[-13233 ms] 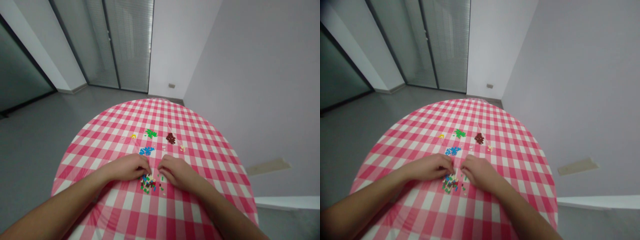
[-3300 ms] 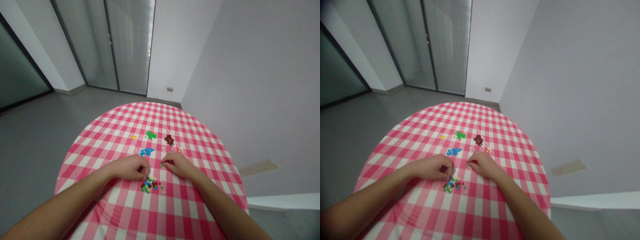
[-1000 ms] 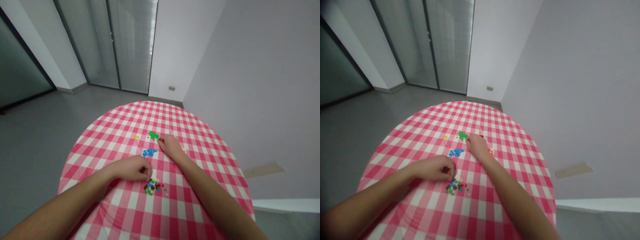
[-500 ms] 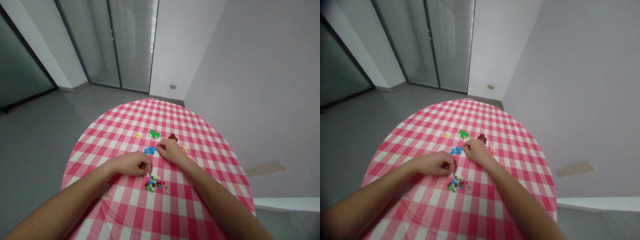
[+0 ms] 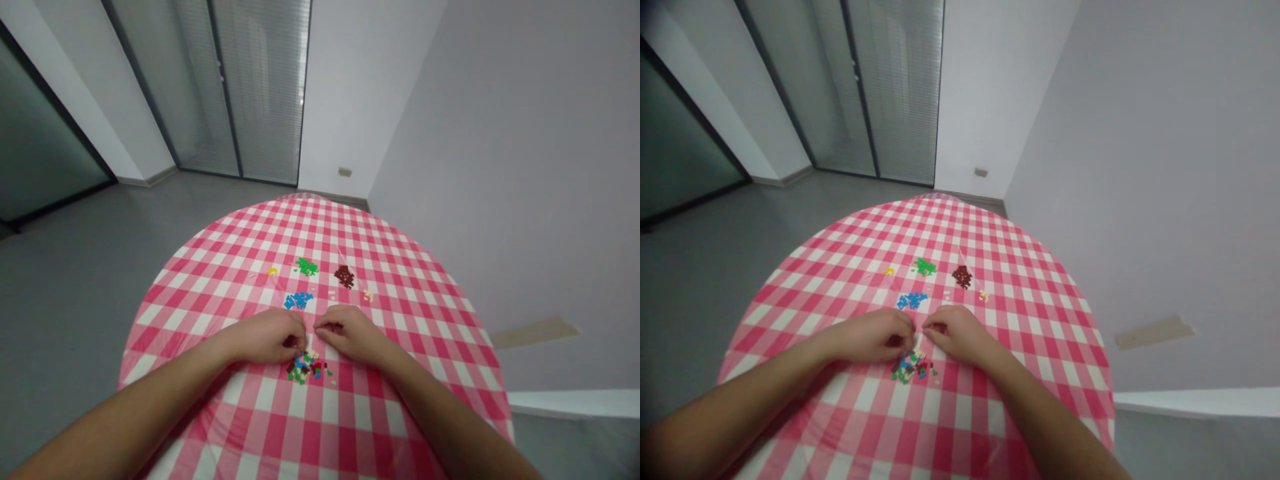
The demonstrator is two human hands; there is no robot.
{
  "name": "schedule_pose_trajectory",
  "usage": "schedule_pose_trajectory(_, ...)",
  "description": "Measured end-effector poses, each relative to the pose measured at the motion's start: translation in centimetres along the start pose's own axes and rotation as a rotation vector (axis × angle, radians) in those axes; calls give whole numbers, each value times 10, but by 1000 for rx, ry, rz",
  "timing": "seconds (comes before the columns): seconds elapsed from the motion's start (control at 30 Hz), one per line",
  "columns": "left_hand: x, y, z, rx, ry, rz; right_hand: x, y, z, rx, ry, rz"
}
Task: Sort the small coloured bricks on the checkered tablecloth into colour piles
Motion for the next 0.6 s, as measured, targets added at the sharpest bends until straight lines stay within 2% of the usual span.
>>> schedule_pose_trajectory(0.17, 8, -5, -3, 104, 78, -57, 1, 12, -2, -52, 66, 23)
schedule_pose_trajectory(0.33, 37, -28, -15, 260, 357, -134, 1, 14, -1, -58, 88, 56)
schedule_pose_trajectory(0.47, 51, -52, -23, 354, 536, -71, -5, 7, -2, -33, -12, 61)
schedule_pose_trajectory(0.6, 54, -67, -25, 418, 578, -42, -10, -2, -5, 23, -154, 50)
Point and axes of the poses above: each hand's wrist, its own z-axis towards the middle knuckle, its own x-axis out of the back of the hand, y = z × x, the point moved 5 cm from there along z, towards the middle knuckle
